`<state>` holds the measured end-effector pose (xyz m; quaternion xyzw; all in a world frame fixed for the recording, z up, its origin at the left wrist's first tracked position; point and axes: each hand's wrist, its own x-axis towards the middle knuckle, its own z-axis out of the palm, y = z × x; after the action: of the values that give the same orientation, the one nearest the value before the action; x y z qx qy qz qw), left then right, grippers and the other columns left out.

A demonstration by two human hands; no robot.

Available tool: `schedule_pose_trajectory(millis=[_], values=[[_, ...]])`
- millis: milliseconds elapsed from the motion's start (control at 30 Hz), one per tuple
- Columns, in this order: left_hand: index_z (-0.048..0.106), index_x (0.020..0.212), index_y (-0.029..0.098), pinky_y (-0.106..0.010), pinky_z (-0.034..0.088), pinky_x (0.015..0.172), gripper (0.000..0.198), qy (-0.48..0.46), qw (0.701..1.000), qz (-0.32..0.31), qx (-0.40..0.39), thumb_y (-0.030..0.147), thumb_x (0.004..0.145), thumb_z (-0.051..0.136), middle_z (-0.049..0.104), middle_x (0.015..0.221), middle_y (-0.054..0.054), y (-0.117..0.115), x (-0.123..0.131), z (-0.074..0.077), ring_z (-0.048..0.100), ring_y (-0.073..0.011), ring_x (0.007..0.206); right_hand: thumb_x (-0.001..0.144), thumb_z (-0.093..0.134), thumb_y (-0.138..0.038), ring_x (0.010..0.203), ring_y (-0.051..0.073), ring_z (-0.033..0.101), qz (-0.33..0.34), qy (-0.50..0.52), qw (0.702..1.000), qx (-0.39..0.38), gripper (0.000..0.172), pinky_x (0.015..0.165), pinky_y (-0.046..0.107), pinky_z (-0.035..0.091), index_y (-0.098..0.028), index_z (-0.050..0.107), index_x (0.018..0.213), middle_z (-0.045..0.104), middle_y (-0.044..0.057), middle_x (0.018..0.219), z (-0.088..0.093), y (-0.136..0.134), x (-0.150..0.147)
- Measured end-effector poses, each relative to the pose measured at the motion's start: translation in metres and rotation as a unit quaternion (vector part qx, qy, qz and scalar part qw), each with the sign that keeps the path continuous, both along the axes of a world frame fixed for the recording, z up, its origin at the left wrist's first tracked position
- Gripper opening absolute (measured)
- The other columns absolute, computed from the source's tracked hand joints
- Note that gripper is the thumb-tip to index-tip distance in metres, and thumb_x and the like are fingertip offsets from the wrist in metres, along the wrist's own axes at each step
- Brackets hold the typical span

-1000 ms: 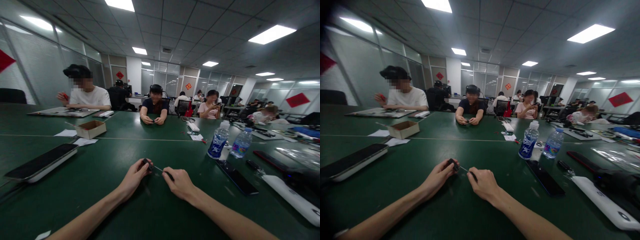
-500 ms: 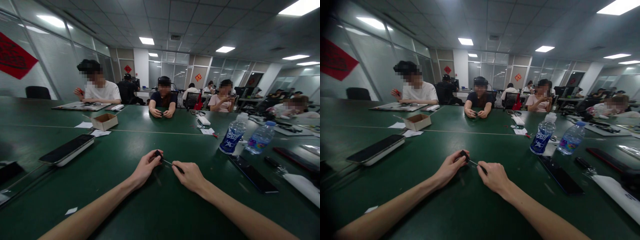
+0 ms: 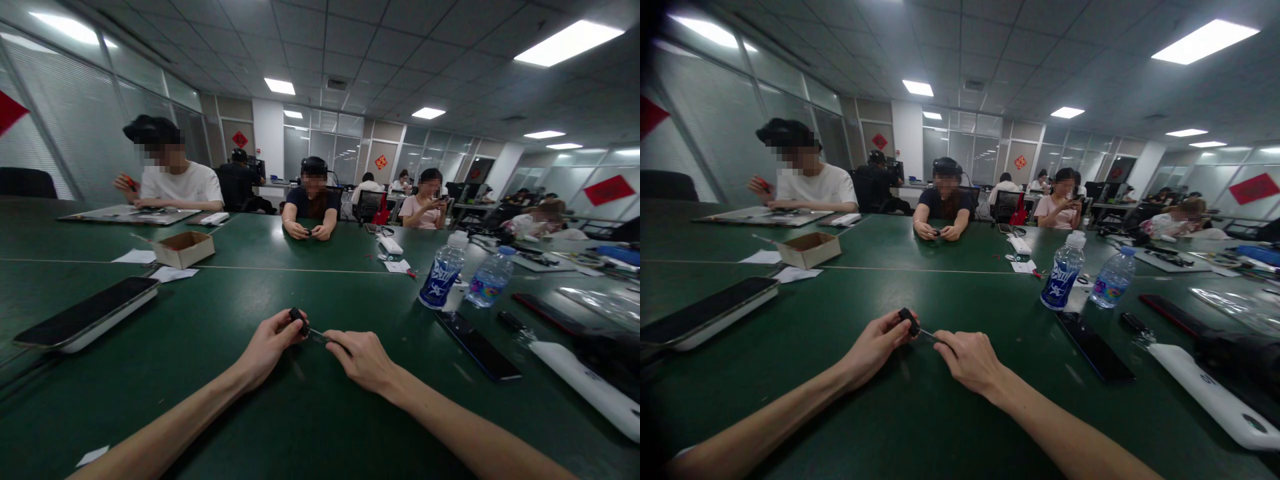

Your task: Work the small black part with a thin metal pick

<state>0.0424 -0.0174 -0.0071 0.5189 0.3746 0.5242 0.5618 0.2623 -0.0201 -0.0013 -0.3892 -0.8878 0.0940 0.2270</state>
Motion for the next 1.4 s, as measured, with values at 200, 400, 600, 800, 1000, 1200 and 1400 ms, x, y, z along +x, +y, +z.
schedule_pose_trajectory(millis=[200,400,600,800,1000,1200,1400], values=[[0.064,0.100,0.017,-0.031,0.047,0.081,0.031,0.052,0.997,-0.057,0.013,0.039,0.079,0.062,0.063,0.095,-0.007,-0.005,0.004,0.008,0.058,-0.0216,0.091,0.100,0.032,-0.034,0.073,0.014,0.059,-0.051,0.100,0.994,0.004,0.031,0.066,0.024,0.044,-0.019,0.052,0.118,0.064,0.004,0.095,0.004,0.003,-0.001],[0.059,0.105,0.018,-0.036,0.048,0.089,0.033,-0.039,0.999,-0.004,-0.023,0.041,0.080,0.061,0.059,0.102,-0.007,0.003,0.003,-0.002,0.056,-0.0200,0.096,0.099,0.034,-0.035,0.069,0.013,0.058,-0.020,0.048,0.999,-0.005,0.028,0.065,0.023,0.043,-0.021,0.055,0.111,0.063,0.002,0.087,0.004,0.000,-0.002],[0.058,0.109,0.019,-0.036,0.049,0.088,0.038,-0.039,0.999,0.023,-0.021,0.043,0.080,0.060,0.057,0.102,-0.007,0.003,0.003,-0.003,0.054,-0.0203,0.098,0.098,0.036,-0.037,0.067,0.013,0.058,-0.022,-0.003,1.000,-0.004,0.028,0.064,0.023,0.043,-0.022,0.058,0.108,0.063,0.002,0.080,0.006,-0.002,-0.003],[0.058,0.110,0.019,-0.035,0.049,0.085,0.042,-0.019,0.999,0.027,-0.016,0.046,0.078,0.062,0.057,0.103,-0.007,0.000,0.004,0.001,0.054,-0.0217,0.099,0.098,0.035,-0.037,0.067,0.013,0.059,-0.029,-0.008,0.999,-0.012,0.030,0.065,0.024,0.044,-0.022,0.059,0.108,0.064,0.002,0.080,0.007,-0.003,-0.004],[0.059,0.110,0.020,-0.033,0.049,0.085,0.041,-0.002,1.000,0.017,-0.013,0.046,0.078,0.061,0.058,0.104,-0.007,0.000,0.004,0.002,0.054,-0.0220,0.100,0.099,0.034,-0.036,0.067,0.013,0.059,-0.016,0.001,1.000,-0.019,0.030,0.063,0.023,0.044,-0.022,0.059,0.107,0.064,0.001,0.081,0.006,-0.002,-0.003],[0.060,0.106,0.020,-0.033,0.049,0.083,0.037,0.002,1.000,0.006,-0.004,0.045,0.079,0.060,0.058,0.102,-0.006,0.000,0.003,0.001,0.055,-0.0212,0.096,0.099,0.033,-0.036,0.067,0.013,0.058,-0.013,0.004,1.000,-0.004,0.029,0.063,0.024,0.043,-0.022,0.057,0.108,0.063,0.001,0.081,0.005,-0.004,-0.001],[0.059,0.106,0.018,-0.033,0.046,0.085,0.032,0.033,0.999,-0.022,0.015,0.042,0.083,0.056,0.059,0.100,-0.007,-0.004,0.003,0.005,0.054,-0.0212,0.095,0.100,0.030,-0.038,0.061,0.012,0.055,-0.039,0.087,0.995,-0.022,0.032,0.056,0.021,0.041,-0.022,0.056,0.107,0.060,0.000,0.078,0.004,0.003,0.001]])
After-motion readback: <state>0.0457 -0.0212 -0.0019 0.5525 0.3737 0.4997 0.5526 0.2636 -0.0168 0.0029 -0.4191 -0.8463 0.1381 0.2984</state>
